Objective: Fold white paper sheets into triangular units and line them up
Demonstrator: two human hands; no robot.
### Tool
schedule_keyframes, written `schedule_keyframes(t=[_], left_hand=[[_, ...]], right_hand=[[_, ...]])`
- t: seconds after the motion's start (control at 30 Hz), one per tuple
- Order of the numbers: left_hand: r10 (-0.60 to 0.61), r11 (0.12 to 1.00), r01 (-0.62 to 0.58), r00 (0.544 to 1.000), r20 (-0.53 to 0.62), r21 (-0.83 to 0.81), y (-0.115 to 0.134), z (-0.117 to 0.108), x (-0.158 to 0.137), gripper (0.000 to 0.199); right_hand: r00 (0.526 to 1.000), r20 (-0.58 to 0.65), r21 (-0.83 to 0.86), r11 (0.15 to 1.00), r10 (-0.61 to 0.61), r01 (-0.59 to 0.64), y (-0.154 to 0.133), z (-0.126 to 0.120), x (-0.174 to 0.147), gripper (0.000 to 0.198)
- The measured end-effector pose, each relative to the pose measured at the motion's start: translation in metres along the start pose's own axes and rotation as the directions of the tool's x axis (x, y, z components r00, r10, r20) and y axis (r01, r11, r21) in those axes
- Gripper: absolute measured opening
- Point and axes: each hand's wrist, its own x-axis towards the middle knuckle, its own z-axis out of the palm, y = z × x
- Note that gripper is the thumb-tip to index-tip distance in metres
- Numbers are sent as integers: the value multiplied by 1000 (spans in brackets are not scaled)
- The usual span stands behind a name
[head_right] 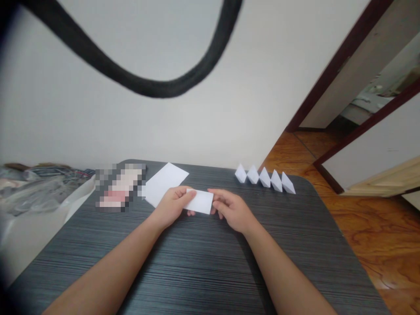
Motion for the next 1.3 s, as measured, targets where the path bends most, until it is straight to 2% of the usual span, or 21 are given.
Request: schedule_keyframes(t=[0.3,0.47,0.7,0.83,0.97,1.17,1.3], left_hand=[[3,999,-4,999,31,40,4,2,-1,32],[14,994,-21,997,70,106,4,4,-1,32],[-25,987,7,994,110,161,6,8,-4,35],[-30,983,6,991,128,185,9,9,-5,36],[-29,983,0,988,155,183,11,9,-6,37],[-6,987,-23,983,182,159,10,9,-6,38],[-27,989,-3,979,203,147,8,9,-6,29]], right_hand=[[999,11,58,997,44,-45,1,1,0,37],[997,-13,-8,997,80,-81,1,0,0,36],[997,-62,-1,999,46,-46,0,4,-1,17],[997,-77,-139,990,27,-38,-1,2,-1,9],[997,-71,-297,955,-6,-16,-3,0,0,12],[991,-127,-373,928,-42,-9,-8,2,1,18],[990,-132,-430,903,-58,-5,-8,3,1,19]])
